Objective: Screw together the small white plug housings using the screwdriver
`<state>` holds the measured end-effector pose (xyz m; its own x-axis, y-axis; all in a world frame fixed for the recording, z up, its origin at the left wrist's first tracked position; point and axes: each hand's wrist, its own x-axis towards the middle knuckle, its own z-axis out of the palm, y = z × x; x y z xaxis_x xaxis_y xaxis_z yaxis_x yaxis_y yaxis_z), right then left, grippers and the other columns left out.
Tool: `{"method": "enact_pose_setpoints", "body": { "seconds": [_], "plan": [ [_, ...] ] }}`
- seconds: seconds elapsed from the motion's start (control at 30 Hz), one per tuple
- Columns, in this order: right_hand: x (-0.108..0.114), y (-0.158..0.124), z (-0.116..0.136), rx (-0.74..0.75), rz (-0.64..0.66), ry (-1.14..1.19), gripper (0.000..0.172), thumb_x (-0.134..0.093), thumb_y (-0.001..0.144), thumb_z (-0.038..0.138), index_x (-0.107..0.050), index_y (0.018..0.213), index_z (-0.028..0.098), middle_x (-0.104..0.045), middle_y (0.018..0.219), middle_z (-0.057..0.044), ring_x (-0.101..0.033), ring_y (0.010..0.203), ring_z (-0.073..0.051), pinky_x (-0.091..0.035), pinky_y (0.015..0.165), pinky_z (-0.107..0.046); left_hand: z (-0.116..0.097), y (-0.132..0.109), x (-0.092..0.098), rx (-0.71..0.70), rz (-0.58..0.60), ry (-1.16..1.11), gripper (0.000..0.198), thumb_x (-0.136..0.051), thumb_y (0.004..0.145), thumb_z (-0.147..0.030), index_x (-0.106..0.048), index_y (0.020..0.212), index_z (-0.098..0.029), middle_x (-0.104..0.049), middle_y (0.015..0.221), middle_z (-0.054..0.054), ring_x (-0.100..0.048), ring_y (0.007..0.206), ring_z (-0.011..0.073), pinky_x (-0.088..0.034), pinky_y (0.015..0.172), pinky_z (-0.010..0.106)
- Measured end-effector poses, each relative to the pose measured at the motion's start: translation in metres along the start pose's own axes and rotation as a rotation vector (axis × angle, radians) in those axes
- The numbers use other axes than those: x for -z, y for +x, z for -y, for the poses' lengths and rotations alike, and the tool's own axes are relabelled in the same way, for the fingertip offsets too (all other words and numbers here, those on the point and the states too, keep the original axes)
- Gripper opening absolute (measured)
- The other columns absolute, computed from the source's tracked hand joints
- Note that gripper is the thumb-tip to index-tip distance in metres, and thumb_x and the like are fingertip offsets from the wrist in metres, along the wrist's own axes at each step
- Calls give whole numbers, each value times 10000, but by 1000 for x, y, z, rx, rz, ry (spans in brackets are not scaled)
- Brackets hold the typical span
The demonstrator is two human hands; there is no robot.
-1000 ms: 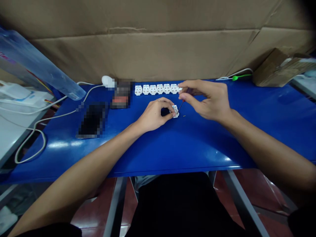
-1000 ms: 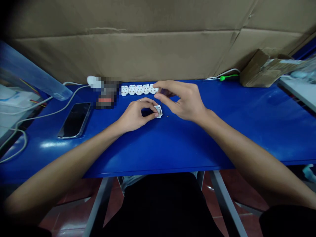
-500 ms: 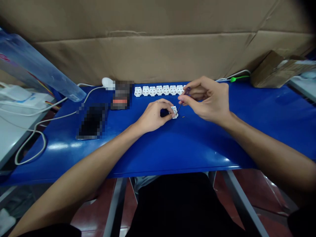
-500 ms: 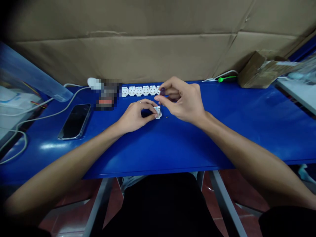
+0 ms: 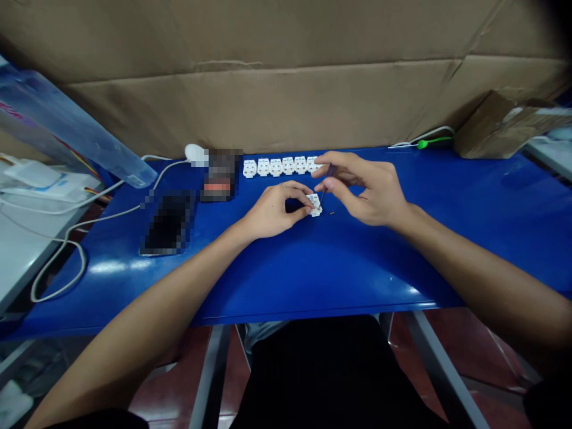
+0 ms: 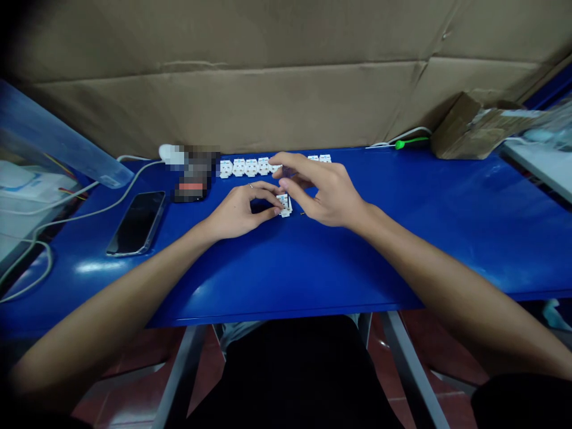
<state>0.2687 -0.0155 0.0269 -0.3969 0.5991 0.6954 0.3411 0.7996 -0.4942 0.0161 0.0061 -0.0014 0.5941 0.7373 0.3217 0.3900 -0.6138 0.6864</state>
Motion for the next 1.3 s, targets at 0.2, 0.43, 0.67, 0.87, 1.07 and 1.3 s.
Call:
{"method": "enact_pose_setpoints", "body": {
  "seconds": [0.2, 0.43, 0.67, 0.87, 1.07, 1.3],
  "plan": [
    [5, -1, -3, -10, 47, 80, 376, -668, 1112, 327, -741, 1476, 266, -860, 1287, -52, -881, 1047, -204, -745, 956, -335, -1, -1, 1, 11, 7, -19, 77, -814, 975, -285, -886, 996, -268, -845, 1314, 77, -805, 1277, 295, -588, 1203, 519],
    [8, 2, -2, -62, 139, 203, 310, -631, 1156, 376, -688, 1447, 287, -811, 1421, -73, -868, 1198, -233, -742, 1008, -354, 0, -1, 0, 29, -12, -17, 80, -817, 976, -275, -894, 990, -263, -850, 1279, 82, -800, 1279, 293, -588, 1206, 508],
    [7, 3, -3, -66, 181, 225, 299, -574, 1183, 416, -640, 1434, 269, -802, 1391, -89, -878, 1151, -224, -745, 967, -347, -1, 0, -2, 41, -32, -30, 79, -825, 954, -287, -899, 971, -263, -844, 1283, 78, -817, 1203, 277, -599, 1176, 494],
    [8, 2, -4, -69, 204, 205, 303, -563, 1187, 437, -620, 1444, 287, -813, 1375, -77, -869, 1126, -214, -741, 973, -358, 0, 0, -9, 55, -114, 3, 54, -845, 899, -255, -892, 920, -272, -863, 1240, 50, -831, 1141, 270, -637, 1131, 475],
    [7, 2, -7, -66, 206, 245, 293, -541, 1202, 428, -604, 1433, 258, -819, 1303, -69, -859, 1044, -175, -735, 950, -322, -1, 2, -13, 60, -146, 40, 75, -847, 884, -207, -888, 892, -270, -866, 1195, 45, -832, 1104, 257, -638, 1137, 468],
    [6, 3, -7, -82, 210, 272, 331, -570, 1193, 492, -614, 1412, 247, -824, 1249, -71, -850, 984, -165, -737, 926, -314, -4, 3, -15, 80, -163, 42, 42, -838, 881, -240, -871, 866, -261, -868, 1160, 50, -825, 1057, 250, -652, 1106, 471]
  ]
}}
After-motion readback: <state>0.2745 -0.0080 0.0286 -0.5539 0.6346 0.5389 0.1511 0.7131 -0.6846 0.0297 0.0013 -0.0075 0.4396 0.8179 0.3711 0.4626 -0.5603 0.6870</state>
